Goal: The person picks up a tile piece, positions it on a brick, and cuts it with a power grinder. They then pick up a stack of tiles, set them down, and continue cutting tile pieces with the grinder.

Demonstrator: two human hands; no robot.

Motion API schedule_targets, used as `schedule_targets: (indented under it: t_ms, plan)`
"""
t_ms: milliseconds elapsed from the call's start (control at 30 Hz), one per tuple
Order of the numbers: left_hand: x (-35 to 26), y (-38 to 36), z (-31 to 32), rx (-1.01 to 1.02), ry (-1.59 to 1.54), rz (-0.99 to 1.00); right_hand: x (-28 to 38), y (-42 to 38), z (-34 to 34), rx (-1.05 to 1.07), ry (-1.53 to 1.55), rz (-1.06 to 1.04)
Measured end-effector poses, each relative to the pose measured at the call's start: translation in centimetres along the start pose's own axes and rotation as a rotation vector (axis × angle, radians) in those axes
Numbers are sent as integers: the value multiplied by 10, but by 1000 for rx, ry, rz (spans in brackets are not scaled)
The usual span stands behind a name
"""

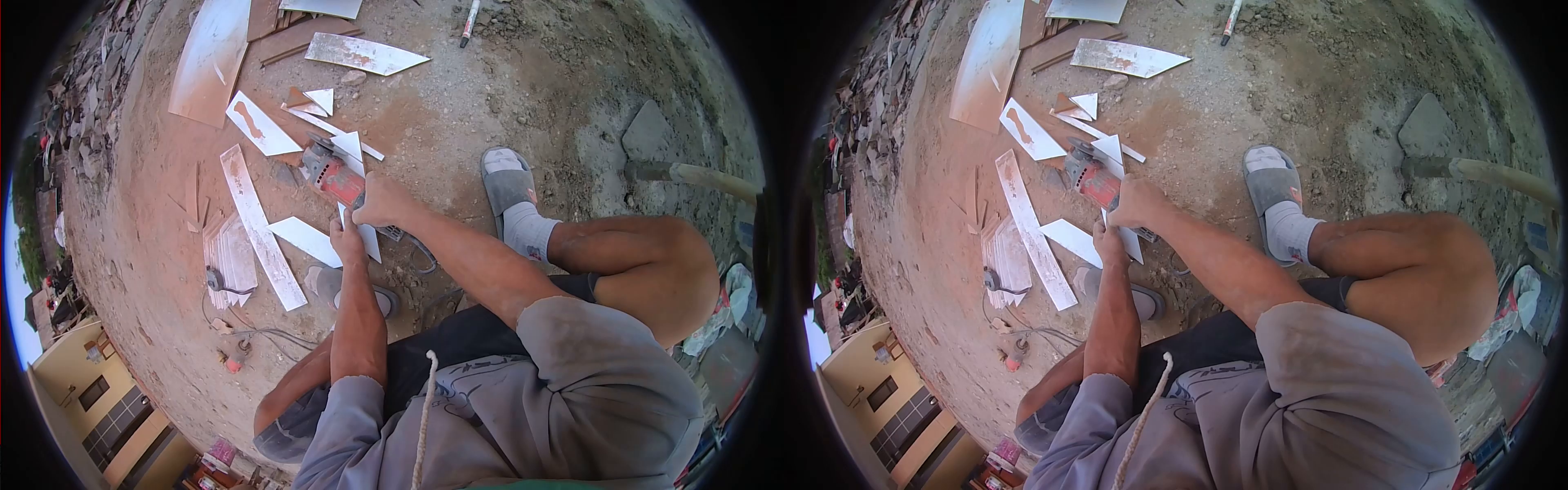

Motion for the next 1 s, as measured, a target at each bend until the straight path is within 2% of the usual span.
schedule_targets:
  t_ms: [1000]
  plan:
    - [-12,-6,3,6,-45,-4,-7,-11,-3,35,-17,39]
Point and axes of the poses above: each hand's wrist, its own y-axis towards the middle knuckle, its own z-axis out of the palm, x = y × z, the point moved 10 cm from there along y, towards the middle knuckle, and after that the axes turned 5 degrees about z, right-handed, at the moved point
